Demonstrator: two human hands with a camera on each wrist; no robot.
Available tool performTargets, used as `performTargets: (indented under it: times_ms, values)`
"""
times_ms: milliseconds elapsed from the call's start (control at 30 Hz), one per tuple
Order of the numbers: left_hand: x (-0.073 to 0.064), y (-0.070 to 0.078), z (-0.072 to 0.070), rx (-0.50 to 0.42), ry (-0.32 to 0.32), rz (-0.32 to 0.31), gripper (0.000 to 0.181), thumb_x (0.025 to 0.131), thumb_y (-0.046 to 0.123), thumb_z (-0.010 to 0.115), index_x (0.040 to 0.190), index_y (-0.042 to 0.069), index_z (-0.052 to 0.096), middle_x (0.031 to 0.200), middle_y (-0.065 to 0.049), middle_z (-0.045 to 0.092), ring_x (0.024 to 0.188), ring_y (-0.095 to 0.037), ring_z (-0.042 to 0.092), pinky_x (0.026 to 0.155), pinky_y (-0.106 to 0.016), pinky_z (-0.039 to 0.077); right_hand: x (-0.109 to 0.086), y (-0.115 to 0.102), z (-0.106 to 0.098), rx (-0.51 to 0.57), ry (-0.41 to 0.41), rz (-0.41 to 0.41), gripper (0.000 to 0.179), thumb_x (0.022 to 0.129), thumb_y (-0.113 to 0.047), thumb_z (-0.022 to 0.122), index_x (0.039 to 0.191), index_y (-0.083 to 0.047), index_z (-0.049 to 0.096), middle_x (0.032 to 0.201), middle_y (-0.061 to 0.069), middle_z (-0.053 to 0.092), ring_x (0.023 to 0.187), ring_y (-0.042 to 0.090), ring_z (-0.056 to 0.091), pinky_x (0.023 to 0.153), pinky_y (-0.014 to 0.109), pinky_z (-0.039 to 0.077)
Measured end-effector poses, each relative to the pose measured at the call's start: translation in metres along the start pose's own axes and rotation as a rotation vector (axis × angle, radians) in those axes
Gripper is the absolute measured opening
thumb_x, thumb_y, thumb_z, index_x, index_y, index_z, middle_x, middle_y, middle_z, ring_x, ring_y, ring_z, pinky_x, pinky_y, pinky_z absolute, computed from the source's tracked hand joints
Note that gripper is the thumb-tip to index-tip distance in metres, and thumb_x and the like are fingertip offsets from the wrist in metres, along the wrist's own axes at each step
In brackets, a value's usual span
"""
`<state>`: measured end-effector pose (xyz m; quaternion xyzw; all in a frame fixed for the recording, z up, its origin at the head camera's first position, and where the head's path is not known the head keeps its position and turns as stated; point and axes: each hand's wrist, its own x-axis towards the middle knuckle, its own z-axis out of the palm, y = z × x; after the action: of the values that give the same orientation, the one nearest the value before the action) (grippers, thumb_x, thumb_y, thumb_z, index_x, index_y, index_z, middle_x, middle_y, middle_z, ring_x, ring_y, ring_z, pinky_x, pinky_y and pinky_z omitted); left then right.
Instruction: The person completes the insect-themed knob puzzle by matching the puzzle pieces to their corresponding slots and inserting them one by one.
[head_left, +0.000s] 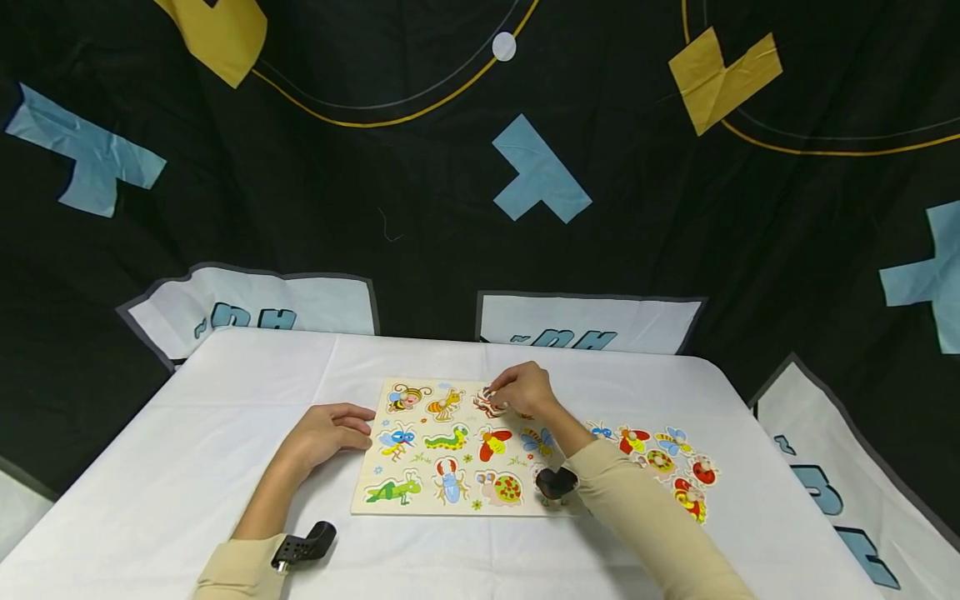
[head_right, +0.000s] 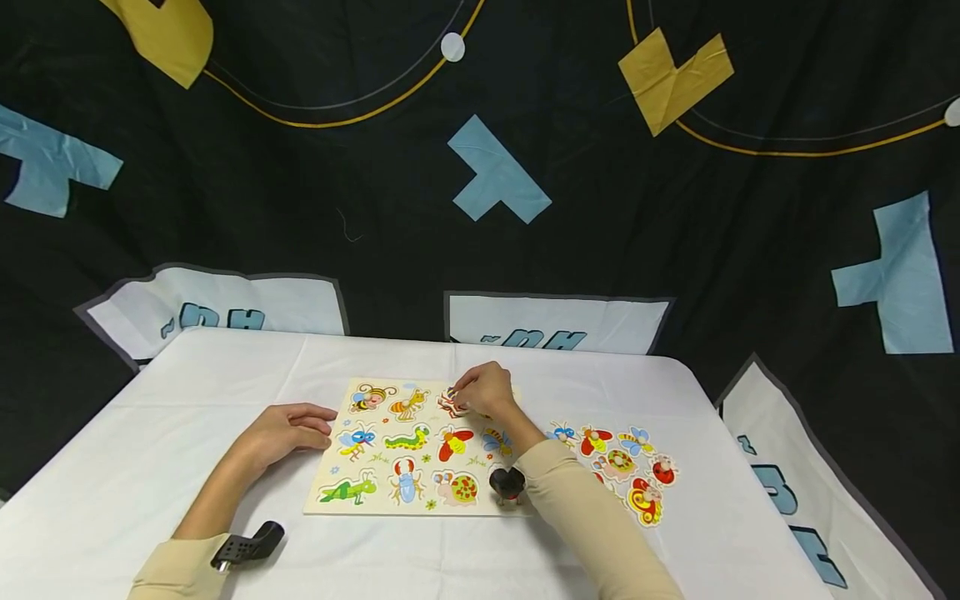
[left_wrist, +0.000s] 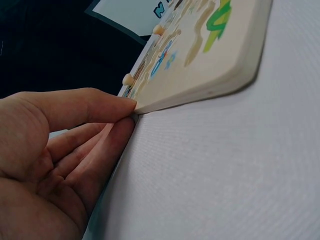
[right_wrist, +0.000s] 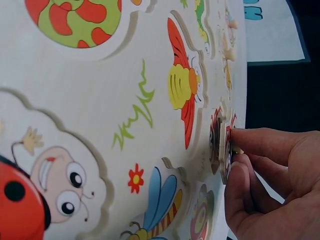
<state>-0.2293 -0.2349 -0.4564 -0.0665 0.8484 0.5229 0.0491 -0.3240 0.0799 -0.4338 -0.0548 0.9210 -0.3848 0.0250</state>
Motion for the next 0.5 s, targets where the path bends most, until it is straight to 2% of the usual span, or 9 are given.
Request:
performTargets:
  times_ms: [500]
  values:
    - [0.0012, -0.0012, -0.0012, 0.0, -0.009, 0.008, 0.051, 0.075, 0.006, 0.082, 0.123, -0.001, 0.068, 0.087, -0.002, 0.074, 0.081, -0.011, 0.064, 0.072, -0.024, 0.049, -0.0015, -0.0023, 0.0064, -0.005, 0.001, 0.034, 0.007, 0.076, -0.013, 0.085, 0.08, -0.011, 0.08, 0.076, 0.0, 0.073, 0.077, 0.016, 0.059, 0.063, 0.025, 0.044]
